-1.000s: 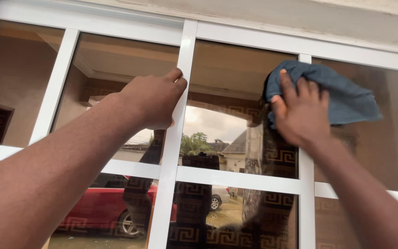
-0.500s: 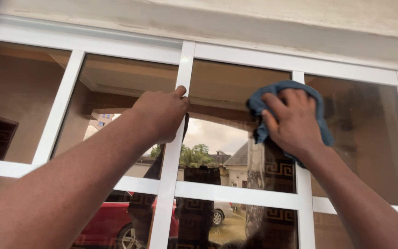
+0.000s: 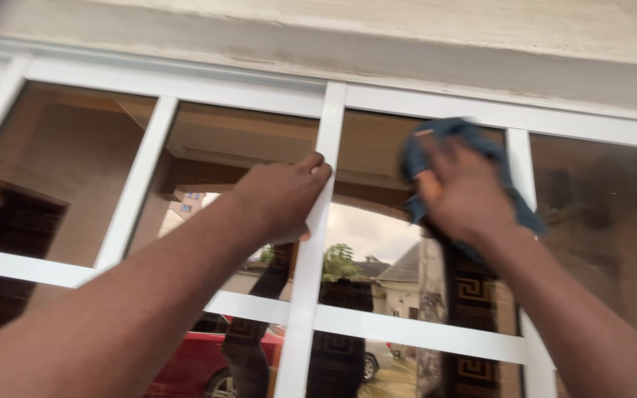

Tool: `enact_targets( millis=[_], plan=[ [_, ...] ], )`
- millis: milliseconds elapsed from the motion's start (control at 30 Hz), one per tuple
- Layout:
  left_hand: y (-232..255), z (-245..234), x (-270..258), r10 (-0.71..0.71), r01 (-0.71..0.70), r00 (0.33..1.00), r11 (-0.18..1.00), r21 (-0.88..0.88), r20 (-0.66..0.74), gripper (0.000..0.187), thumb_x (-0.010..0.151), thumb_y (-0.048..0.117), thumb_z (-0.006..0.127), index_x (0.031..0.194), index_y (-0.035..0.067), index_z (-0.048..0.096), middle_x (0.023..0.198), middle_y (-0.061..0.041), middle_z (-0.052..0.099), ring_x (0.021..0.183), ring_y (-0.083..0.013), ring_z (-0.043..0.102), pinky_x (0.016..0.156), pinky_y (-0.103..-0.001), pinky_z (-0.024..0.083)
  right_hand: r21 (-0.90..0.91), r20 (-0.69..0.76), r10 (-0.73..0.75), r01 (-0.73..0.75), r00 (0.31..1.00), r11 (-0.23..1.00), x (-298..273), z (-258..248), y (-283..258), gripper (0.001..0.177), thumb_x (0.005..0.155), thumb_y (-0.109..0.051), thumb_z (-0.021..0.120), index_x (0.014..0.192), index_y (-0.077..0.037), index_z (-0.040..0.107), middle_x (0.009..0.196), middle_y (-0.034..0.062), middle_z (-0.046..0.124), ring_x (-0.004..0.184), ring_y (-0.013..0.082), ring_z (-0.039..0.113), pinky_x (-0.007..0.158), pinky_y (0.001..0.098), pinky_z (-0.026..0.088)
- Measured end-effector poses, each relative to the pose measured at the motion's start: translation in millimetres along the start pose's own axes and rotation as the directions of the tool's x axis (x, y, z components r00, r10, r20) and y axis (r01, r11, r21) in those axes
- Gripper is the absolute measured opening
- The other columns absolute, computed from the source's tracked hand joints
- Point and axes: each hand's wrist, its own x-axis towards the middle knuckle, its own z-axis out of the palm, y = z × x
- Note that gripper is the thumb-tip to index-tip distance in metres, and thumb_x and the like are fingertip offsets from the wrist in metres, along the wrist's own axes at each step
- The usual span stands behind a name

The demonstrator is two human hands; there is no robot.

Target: Spraying a window with cleaning solution and wiping it clean with a cloth.

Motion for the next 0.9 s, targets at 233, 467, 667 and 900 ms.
enact_targets(
  millis=[233, 467, 667, 900],
  plan=[
    [0, -1, -4, 0.020, -0.018, 1.000, 0.996, -0.086, 0.023, 0.090, 0.072, 0.021, 0.092, 0.145, 0.008, 0.042, 0.153, -0.009, 0.044, 0.122, -0.0313, 0.064, 0.097, -0.045, 0.057, -0.073, -0.476, 0.162, -0.223, 0.864, 0.972, 58, 65, -3, 0.058, 0.099, -0.030, 0.052, 0.141, 0.010, 0.052, 0.143, 0.0350, 0.045, 0.130, 0.0499, 0.043, 0.109, 0.0617, 0.032],
    [-6, 5, -8, 0.004, -0.004, 1.000, 0.990, -0.137, -0.006, 0.092, 0.074, 0.026, 0.091, 0.150, 0.013, 0.039, 0.160, -0.008, 0.036, 0.125, -0.0322, 0.061, 0.099, -0.047, 0.055, 0.189, -0.490, -0.190, 0.317, 0.850, 0.929, 76, 68, -38, 0.052, 0.095, -0.026, 0.054, 0.142, -0.004, 0.060, 0.144, 0.0296, 0.053, 0.130, 0.0482, 0.050, 0.111, 0.0538, 0.042],
    [-12, 8, -12, -0.026, 0.034, 0.999, 0.973, -0.228, 0.038, 0.087, 0.076, 0.021, 0.088, 0.149, 0.014, 0.041, 0.167, 0.000, 0.027, 0.124, -0.0285, 0.063, 0.098, -0.047, 0.057, -0.058, -0.494, -0.031, 0.003, 0.869, 0.998, 50, 55, 3, 0.054, 0.097, -0.027, 0.057, 0.145, -0.003, 0.059, 0.139, 0.0296, 0.054, 0.124, 0.0499, 0.052, 0.104, 0.0621, 0.040],
    [-17, 11, -6, 0.023, -0.033, 0.999, 0.969, -0.246, -0.042, 0.093, 0.072, 0.024, 0.090, 0.151, 0.017, 0.041, 0.162, -0.001, 0.033, 0.125, -0.0318, 0.060, 0.101, -0.047, 0.052, 0.016, -0.409, -0.145, 0.166, 0.901, 0.986, 42, 63, -65, 0.057, 0.096, -0.022, 0.053, 0.150, -0.004, 0.054, 0.146, 0.0244, 0.051, 0.130, 0.0444, 0.049, 0.108, 0.0571, 0.038]
  ],
)
